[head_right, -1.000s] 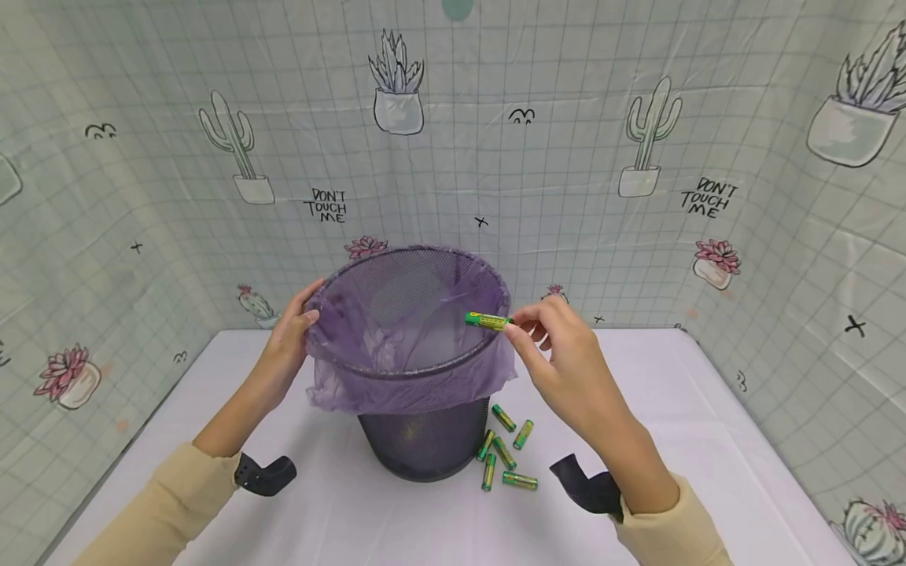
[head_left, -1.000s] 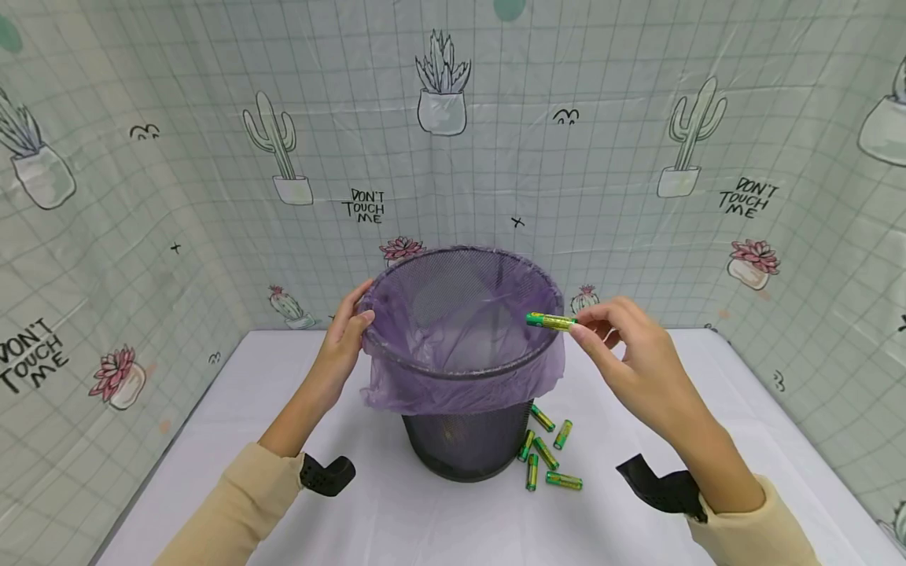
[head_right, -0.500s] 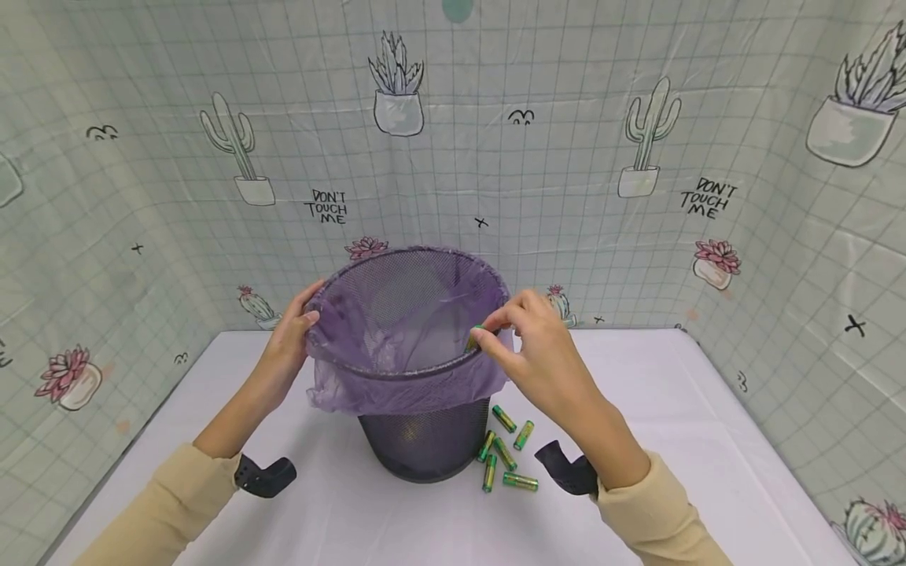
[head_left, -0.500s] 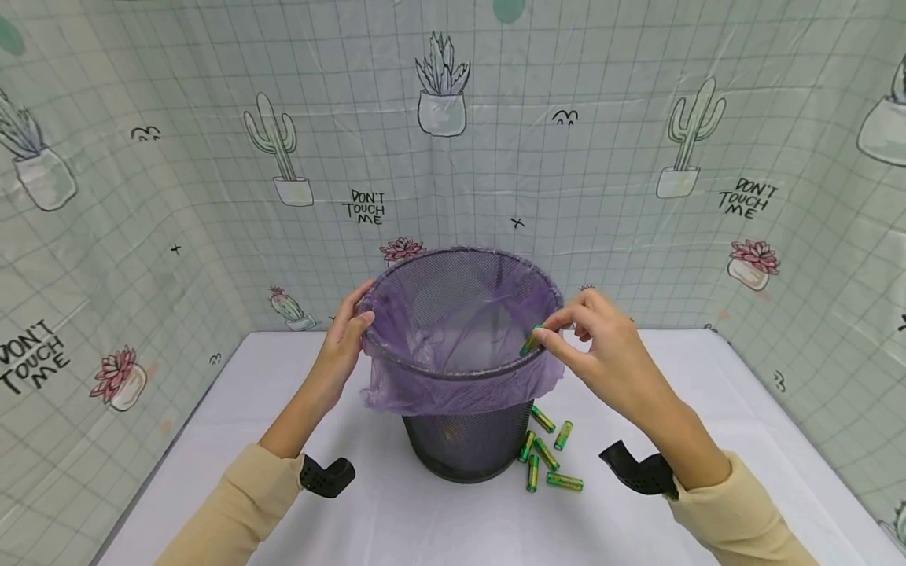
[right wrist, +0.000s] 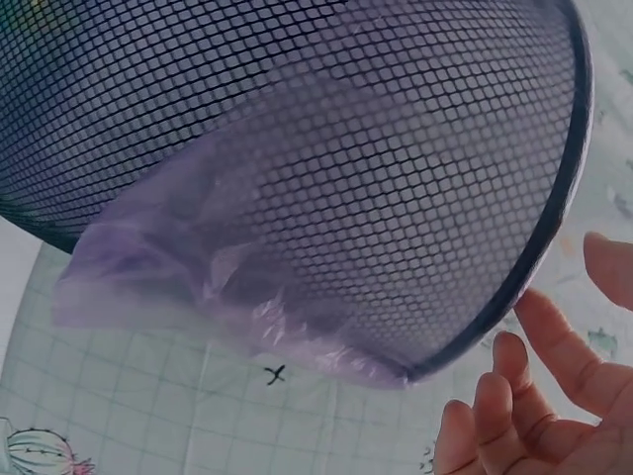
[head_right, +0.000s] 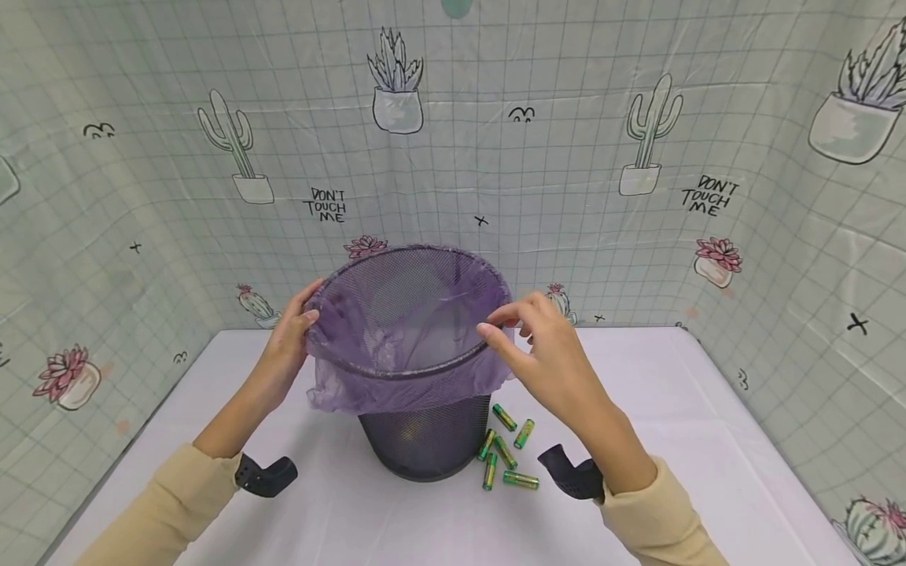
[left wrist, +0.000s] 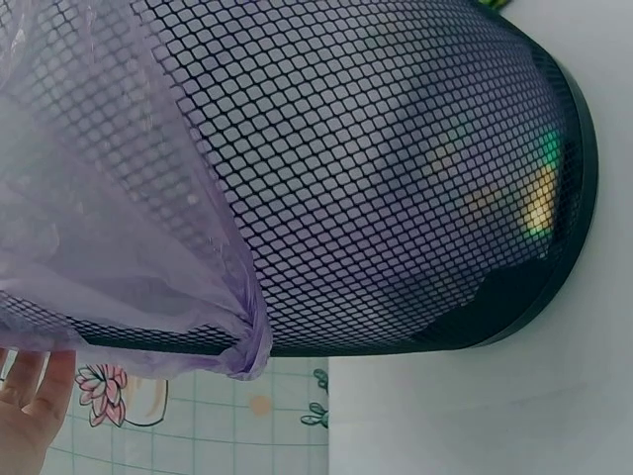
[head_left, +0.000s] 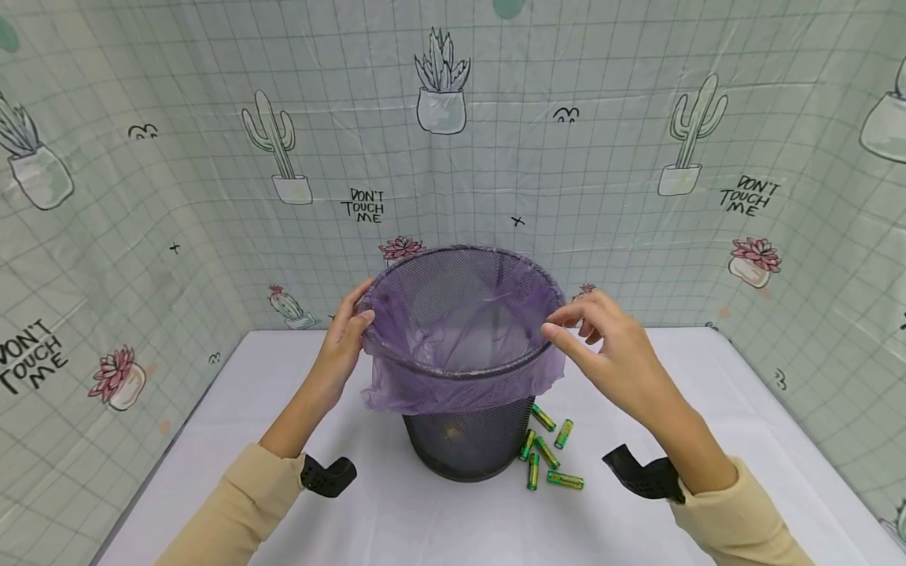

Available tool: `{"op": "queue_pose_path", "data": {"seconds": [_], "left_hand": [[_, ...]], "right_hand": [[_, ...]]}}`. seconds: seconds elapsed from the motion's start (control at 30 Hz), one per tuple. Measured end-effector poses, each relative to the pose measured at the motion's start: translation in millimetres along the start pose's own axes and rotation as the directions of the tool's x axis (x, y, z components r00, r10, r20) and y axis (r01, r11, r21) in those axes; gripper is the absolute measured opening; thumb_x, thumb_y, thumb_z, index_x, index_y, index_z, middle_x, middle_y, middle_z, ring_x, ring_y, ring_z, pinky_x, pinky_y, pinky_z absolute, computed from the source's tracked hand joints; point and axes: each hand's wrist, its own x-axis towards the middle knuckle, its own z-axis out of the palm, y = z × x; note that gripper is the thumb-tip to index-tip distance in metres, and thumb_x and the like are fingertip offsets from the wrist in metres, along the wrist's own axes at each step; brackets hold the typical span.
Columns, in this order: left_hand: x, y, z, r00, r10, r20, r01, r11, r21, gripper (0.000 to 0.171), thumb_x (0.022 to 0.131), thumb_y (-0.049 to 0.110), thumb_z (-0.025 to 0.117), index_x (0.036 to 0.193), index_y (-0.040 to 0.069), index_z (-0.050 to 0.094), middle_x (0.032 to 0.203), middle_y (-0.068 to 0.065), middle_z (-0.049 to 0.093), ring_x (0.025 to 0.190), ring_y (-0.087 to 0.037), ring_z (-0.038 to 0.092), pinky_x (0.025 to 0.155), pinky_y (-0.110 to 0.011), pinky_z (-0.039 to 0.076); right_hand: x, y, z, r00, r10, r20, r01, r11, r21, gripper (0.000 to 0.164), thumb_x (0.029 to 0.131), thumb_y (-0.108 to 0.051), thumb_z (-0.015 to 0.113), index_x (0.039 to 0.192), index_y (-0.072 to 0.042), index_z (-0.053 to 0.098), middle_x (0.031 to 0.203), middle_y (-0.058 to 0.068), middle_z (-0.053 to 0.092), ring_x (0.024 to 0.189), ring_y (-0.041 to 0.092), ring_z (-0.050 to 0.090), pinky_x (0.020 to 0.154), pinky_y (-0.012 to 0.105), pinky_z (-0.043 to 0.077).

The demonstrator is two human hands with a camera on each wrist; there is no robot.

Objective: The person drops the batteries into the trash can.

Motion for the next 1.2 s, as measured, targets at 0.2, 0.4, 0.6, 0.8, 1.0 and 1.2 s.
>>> {"op": "queue_pose_path", "data": {"seconds": [0.2, 0.4, 0.6, 0.8, 1.0, 1.2], "left_hand": [[-0.4, 0.2, -0.2, 1.000, -0.004, -0.005, 0.004, 1.000, 0.005, 0.055, 0.095, 0.027, 0.033, 0.148, 0.023, 0.020, 0.156, -0.007, 0.005, 0.143, -0.029, 0.008, 0.111, -0.058, 0.014], [-0.2, 0.7, 1.1, 1.000, -0.002, -0.004, 0.002, 1.000, 0.004, 0.055, 0.095, 0.027, 0.033, 0.148, 0.023, 0.020, 0.156, -0.008, 0.006, 0.143, -0.029, 0.009, 0.111, -0.058, 0.014], [0.0, 0.6, 1.2, 1.000, -0.001, -0.003, 0.001, 1.000, 0.005, 0.055, 0.095, 0.027, 0.033, 0.149, 0.022, 0.019, 0.156, -0.008, 0.004, 0.143, -0.029, 0.007, 0.111, -0.058, 0.012], [0.3, 0.5, 1.4, 1.000, 0.000, -0.002, 0.000, 1.000, 0.000, 0.055, 0.095, 0.027, 0.033, 0.149, 0.022, 0.019, 0.156, -0.010, 0.006, 0.143, -0.030, 0.008, 0.111, -0.058, 0.013], [0.4, 1.3, 1.6, 1.000, -0.001, -0.001, 0.001, 1.000, -0.001, 0.055, 0.095, 0.027, 0.033, 0.149, 0.022, 0.019, 0.156, -0.010, 0.005, 0.143, -0.030, 0.009, 0.111, -0.057, 0.013], [0.6, 1.0, 1.6, 1.000, 0.000, -0.001, 0.000, 1.000, -0.006, 0.055, 0.095, 0.027, 0.033, 0.149, 0.022, 0.019, 0.156, -0.011, 0.007, 0.142, -0.030, 0.011, 0.111, -0.057, 0.013]], "right_hand": [[-7, 12, -3, 0.997, 0.079, -0.005, -0.079, 0.997, 0.014, 0.026, 0.095, -0.029, 0.052, 0.110, -0.010, 0.062, 0.098, 0.003, 0.056, 0.083, 0.014, 0.048, 0.072, 0.025, 0.041], [-19, 35, 4, 0.981, 0.187, 0.045, -0.188, 0.982, 0.020, 0.034, 0.096, -0.033, 0.048, 0.114, -0.006, 0.059, 0.104, 0.006, 0.056, 0.088, 0.016, 0.047, 0.074, 0.025, 0.041], [-33, 65, 21, 0.958, 0.276, 0.073, -0.277, 0.961, 0.005, 0.038, 0.095, -0.035, 0.048, 0.113, -0.003, 0.059, 0.107, 0.010, 0.058, 0.091, 0.019, 0.051, 0.074, 0.027, 0.044], [-48, 86, 35, 0.928, 0.349, 0.133, -0.354, 0.935, 0.010, 0.039, 0.093, -0.036, 0.052, 0.114, -0.003, 0.059, 0.109, 0.012, 0.058, 0.092, 0.023, 0.053, 0.068, 0.029, 0.045], [-60, 102, 48, 0.909, 0.377, 0.180, -0.382, 0.924, -0.004, 0.039, 0.091, -0.033, 0.055, 0.116, -0.004, 0.059, 0.106, 0.013, 0.059, 0.091, 0.024, 0.055, 0.066, 0.029, 0.044], [-69, 113, 59, 0.875, 0.418, 0.242, -0.429, 0.903, -0.010, 0.039, 0.089, -0.031, 0.058, 0.117, -0.004, 0.059, 0.107, 0.012, 0.059, 0.092, 0.023, 0.054, 0.067, 0.029, 0.043]]}}
